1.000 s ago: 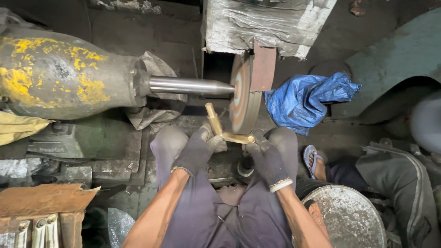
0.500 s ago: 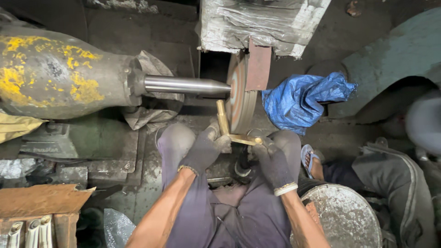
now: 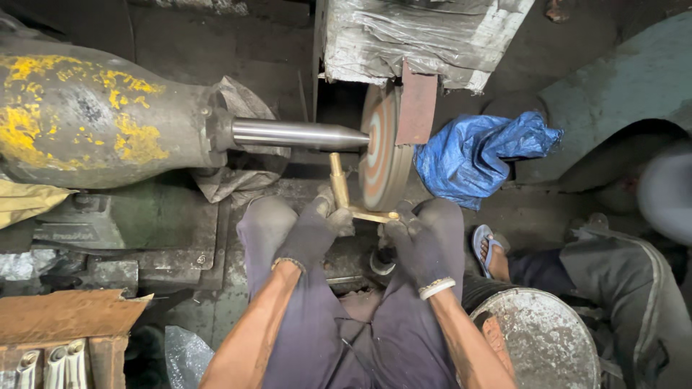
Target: The person holds L-shaped metal pieces against a rotating grinding wheel. The person turns the metal parts to grind different surfaces and edges before placing them into a box on the left.
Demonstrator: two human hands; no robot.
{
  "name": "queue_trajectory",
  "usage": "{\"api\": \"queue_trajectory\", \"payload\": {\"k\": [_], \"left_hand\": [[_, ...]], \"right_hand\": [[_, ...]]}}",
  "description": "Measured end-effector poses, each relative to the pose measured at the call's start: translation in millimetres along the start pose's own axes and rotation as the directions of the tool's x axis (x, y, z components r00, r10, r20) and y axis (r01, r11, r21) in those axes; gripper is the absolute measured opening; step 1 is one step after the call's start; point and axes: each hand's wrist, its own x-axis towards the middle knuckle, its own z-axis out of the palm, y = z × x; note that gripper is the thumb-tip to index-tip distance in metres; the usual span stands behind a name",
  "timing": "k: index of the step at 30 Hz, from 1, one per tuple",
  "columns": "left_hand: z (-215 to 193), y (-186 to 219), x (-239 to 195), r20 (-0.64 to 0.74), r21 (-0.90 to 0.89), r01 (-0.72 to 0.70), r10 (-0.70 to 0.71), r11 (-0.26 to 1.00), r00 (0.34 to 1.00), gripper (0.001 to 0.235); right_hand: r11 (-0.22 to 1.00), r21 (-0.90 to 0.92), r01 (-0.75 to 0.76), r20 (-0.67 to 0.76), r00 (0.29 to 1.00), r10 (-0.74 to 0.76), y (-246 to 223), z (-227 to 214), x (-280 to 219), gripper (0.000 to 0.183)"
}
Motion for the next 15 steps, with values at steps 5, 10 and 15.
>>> {"api": "queue_trajectory", "payload": {"k": [5, 10, 15], "left_hand": [[4.0, 4.8, 3.0, 0.043, -0.276, 0.079, -0.07, 0.958, 0.997, 0.039], [20.2, 6.2, 4.0, 0.05, -0.117, -0.038, 0.044, 0.992, 0.998, 0.041], [26.3, -2.5, 7.2, 0.041, -0.048, -0.008, 0.01, 0.999, 0.999, 0.045]], "right_hand": [[0.989, 0.138, -0.051, 0.078, 0.996, 0.041, -3.5, -1.8, -3.2, 0.028], [0.996, 0.085, 0.015, 0.004, 1.0, -0.016, 15.5, -13.0, -6.8, 0.028], [0.981, 0.195, -0.013, 0.033, 0.999, 0.006, 17.8, -15.2, -8.1, 0.025]]}}
